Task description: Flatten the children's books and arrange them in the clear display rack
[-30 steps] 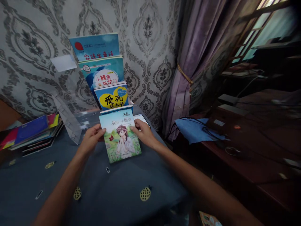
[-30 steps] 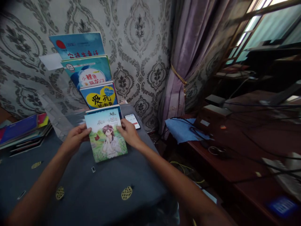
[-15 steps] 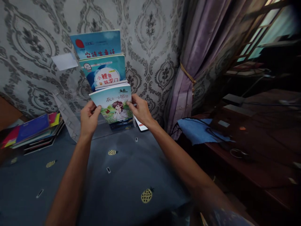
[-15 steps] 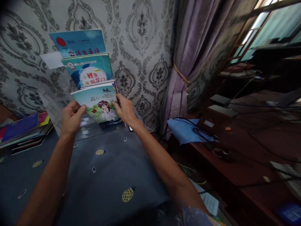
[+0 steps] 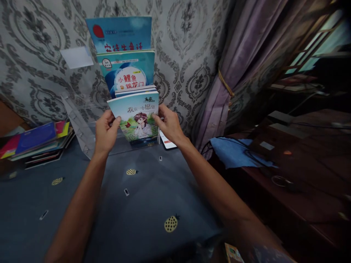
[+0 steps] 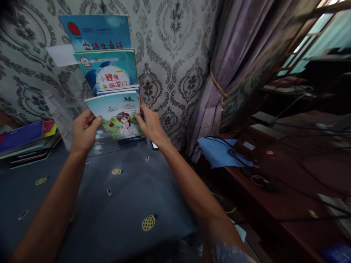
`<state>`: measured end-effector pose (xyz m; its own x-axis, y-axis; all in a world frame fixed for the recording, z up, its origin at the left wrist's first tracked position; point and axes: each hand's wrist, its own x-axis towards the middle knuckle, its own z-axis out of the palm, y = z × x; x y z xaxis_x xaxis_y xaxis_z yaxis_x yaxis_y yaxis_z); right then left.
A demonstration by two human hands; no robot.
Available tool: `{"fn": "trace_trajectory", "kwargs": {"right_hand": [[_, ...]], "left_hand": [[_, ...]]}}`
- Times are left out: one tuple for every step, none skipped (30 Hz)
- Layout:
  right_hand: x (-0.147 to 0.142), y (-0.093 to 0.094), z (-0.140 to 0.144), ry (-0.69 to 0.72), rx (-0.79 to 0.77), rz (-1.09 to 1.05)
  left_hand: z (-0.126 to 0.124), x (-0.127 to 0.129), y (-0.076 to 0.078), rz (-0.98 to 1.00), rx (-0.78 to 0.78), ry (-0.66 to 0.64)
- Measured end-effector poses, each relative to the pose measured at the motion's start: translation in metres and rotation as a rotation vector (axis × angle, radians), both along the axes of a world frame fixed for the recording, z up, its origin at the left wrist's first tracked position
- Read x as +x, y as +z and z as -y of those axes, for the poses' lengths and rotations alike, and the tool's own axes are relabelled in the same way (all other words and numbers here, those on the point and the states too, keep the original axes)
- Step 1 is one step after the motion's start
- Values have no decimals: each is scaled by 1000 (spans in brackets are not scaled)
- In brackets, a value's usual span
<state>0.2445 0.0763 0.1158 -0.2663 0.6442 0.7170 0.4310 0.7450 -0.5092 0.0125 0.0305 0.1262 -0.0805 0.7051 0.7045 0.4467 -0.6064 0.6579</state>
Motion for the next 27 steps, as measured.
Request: {"fn": "trace_trajectory", "kwargs": {"right_hand": [[0,0,0,-9,-3,-1],[0,1,1,-21,-7,-4],[0,1,1,-30,-10,-3],[1,2,1,-33,-13,9],[1,3,2,-34,-16,23],[2,4,2,-36,-21,41],[3,6,2,-38,-27,61],[4,7,3,-41,-35,82],[4,7,3,-47,-42,101],[5,8,3,-52,-47,119],[5,9,4,-58,-49,134],[5,9,4,-61,-48,146],[5,9,5,-65,-46,154],[5,9,5,-67,-42,161],[5,10,6,-70,-39,167],[5,10,6,-73,-35,171],[5,10,6,-76,-31,174],[5,10,6,-77,-27,175],[5,10,6,-77,-23,176],[5,9,5,-79,-21,176],[5,9,5,-84,-20,176],[5,8,4,-92,-19,175],[4,7,3,-103,-19,172],[4,6,2,-114,-20,167],[4,5,1,-121,-20,161],[4,4,-1,-124,-19,153],[3,3,-2,-122,-17,146]], "left_hand": [[0,0,0,-12,4,17],[1,0,-1,-24,9,37],[1,0,-2,-36,12,58],[1,0,-3,-45,13,80],[0,0,-4,-52,12,97],[0,0,-5,-57,10,109],[-1,0,-6,-61,8,114],[-2,0,-8,-60,7,114],[-3,0,-9,-56,6,110],[-3,-1,-10,-49,5,105],[-4,-1,-11,-41,3,99],[-5,-1,-12,-33,-1,91],[-5,-1,-13,-25,-5,82],[-6,-1,-13,-18,-8,74],[-6,-2,-13,-14,-11,68],[-6,-2,-13,-11,-12,64],[-6,-2,-13,-9,-13,63],[-6,-2,-13,-9,-12,63],[-5,-2,-12,-10,-11,65],[-5,-1,-12,-14,-9,70],[-4,-1,-11,-20,-7,75],[-4,0,-11,-26,-4,82],[-3,1,-10,-32,0,90],[-2,1,-10,-36,5,97],[-1,2,-10,-39,11,103],[0,3,-9,-40,18,108],[0,4,-9,-41,25,111]]}}
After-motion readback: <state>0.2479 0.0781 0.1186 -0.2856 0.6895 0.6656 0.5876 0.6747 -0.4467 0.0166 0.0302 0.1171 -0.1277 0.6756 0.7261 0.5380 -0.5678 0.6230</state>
